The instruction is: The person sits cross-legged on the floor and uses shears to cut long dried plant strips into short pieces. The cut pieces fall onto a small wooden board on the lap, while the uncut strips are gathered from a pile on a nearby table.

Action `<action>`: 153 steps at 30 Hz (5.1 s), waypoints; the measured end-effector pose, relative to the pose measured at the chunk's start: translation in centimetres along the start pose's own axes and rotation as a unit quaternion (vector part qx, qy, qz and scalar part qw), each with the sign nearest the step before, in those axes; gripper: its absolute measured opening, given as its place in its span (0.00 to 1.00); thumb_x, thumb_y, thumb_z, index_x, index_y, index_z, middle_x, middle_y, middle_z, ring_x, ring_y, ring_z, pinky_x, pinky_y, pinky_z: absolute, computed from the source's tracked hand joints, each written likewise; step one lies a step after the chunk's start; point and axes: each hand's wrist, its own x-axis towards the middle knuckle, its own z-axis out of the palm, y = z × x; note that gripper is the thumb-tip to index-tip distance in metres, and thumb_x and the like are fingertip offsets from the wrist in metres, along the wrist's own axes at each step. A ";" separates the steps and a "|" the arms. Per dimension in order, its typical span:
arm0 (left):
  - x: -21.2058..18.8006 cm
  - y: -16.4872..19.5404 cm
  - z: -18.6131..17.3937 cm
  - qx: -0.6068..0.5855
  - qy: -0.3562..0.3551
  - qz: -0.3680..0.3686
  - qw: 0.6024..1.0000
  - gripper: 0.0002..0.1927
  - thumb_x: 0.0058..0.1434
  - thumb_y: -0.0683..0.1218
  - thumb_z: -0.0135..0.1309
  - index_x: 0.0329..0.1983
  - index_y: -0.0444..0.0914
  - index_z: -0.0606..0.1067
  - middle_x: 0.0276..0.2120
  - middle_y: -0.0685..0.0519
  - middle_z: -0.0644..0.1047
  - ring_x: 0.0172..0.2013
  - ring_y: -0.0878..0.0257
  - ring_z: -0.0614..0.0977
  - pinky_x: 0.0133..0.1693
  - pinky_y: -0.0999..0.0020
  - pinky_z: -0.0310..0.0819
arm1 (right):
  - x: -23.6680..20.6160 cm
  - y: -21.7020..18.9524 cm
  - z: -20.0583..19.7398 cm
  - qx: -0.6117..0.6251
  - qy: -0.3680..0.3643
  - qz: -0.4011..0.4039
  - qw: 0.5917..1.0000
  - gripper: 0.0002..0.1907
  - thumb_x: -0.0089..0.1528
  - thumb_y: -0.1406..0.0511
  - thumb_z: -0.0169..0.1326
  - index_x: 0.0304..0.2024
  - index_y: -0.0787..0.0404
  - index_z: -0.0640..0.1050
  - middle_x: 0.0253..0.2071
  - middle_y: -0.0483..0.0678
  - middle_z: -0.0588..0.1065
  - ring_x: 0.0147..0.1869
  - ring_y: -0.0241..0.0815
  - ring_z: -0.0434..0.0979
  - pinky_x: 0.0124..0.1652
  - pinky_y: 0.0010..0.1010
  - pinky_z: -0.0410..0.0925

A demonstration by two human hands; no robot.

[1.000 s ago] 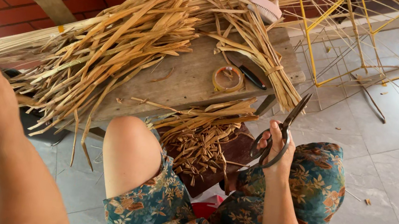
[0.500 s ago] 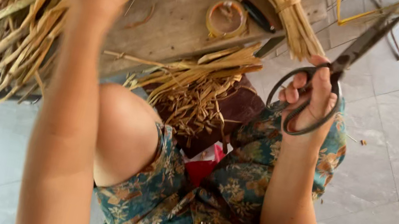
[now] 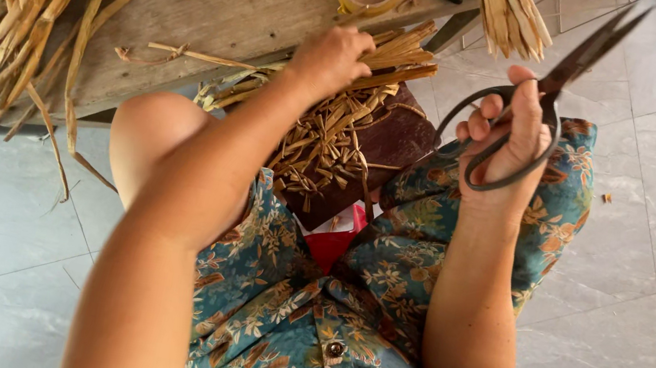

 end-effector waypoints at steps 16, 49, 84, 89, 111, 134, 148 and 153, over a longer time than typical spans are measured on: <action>-10.2 11.4 -8.4 -0.268 0.158 0.015 0.950 0.15 0.64 0.51 0.60 0.51 0.40 0.79 0.39 0.53 0.84 0.34 0.63 0.85 0.38 0.67 0.79 | -1.6 0.8 2.4 -0.097 -0.078 -0.123 0.985 0.26 0.63 0.67 0.67 0.60 0.64 0.71 0.43 0.52 0.81 0.39 0.36 0.80 0.38 0.25 0.73; -12.4 11.0 -6.1 -0.518 0.262 -0.030 0.814 0.07 0.68 0.44 0.58 0.38 0.37 0.74 0.27 0.59 0.77 0.21 0.75 0.77 0.21 0.78 0.72 | -4.9 4.7 3.9 -0.427 -0.166 -0.080 0.885 0.38 0.57 0.50 0.69 0.61 0.64 0.72 0.42 0.46 0.77 0.45 0.34 0.77 0.44 0.26 0.72; -12.6 11.2 -2.7 -0.445 0.135 0.025 0.885 0.15 0.70 0.54 0.58 0.40 0.38 0.82 0.33 0.54 0.81 0.28 0.71 0.78 0.28 0.75 0.75 | -2.4 4.1 0.9 -0.179 -0.074 -0.181 0.964 0.06 0.71 0.69 0.59 0.48 0.59 0.75 0.41 0.49 0.80 0.40 0.35 0.82 0.31 0.24 0.71; -12.7 12.6 -1.4 -0.607 -0.141 -0.150 0.767 0.26 0.64 0.64 0.48 0.46 0.39 0.79 0.35 0.51 0.84 0.23 0.68 0.82 0.25 0.76 0.79 | -1.2 -0.1 -2.3 0.034 -0.011 -0.195 0.980 0.13 0.69 0.68 0.61 0.53 0.65 0.75 0.39 0.52 0.79 0.34 0.35 0.77 0.32 0.24 0.70; -14.5 4.7 -9.8 -0.259 0.282 -0.118 0.916 0.20 0.76 0.59 0.39 0.55 0.45 0.77 0.21 0.57 0.79 0.18 0.72 0.77 0.16 0.77 0.67 | -0.9 3.2 0.3 -0.617 -0.040 0.004 0.786 0.28 0.56 0.59 0.68 0.57 0.56 0.76 0.29 0.44 0.77 0.30 0.36 0.76 0.28 0.30 0.65; -14.9 6.2 -7.6 -0.044 0.119 -0.086 0.988 0.16 0.71 0.59 0.48 0.51 0.48 0.78 0.28 0.51 0.81 0.30 0.53 0.84 0.34 0.54 0.78 | -1.2 4.1 -0.4 -0.452 -0.085 0.016 0.888 0.18 0.56 0.57 0.68 0.44 0.58 0.83 0.19 0.38 0.70 0.18 0.27 0.65 0.16 0.19 0.53; -17.6 1.0 -9.5 0.060 0.561 -0.065 0.823 0.29 0.71 0.50 0.55 0.69 0.36 0.59 0.60 0.41 0.69 0.55 0.58 0.77 0.55 0.57 0.75 | -1.5 2.9 -0.5 -0.242 -0.050 -0.092 0.964 0.14 0.66 0.61 0.64 0.47 0.65 0.79 0.23 0.42 0.72 0.20 0.29 0.69 0.19 0.21 0.61; -15.3 5.3 -0.3 -0.015 0.063 -0.095 0.993 0.04 0.66 0.49 0.61 0.41 0.46 0.81 0.40 0.51 0.79 0.48 0.56 0.77 0.46 0.58 0.78 | -1.4 3.1 0.1 -0.230 -0.060 -0.099 0.966 0.15 0.67 0.61 0.64 0.49 0.65 0.78 0.26 0.42 0.72 0.23 0.31 0.70 0.22 0.23 0.63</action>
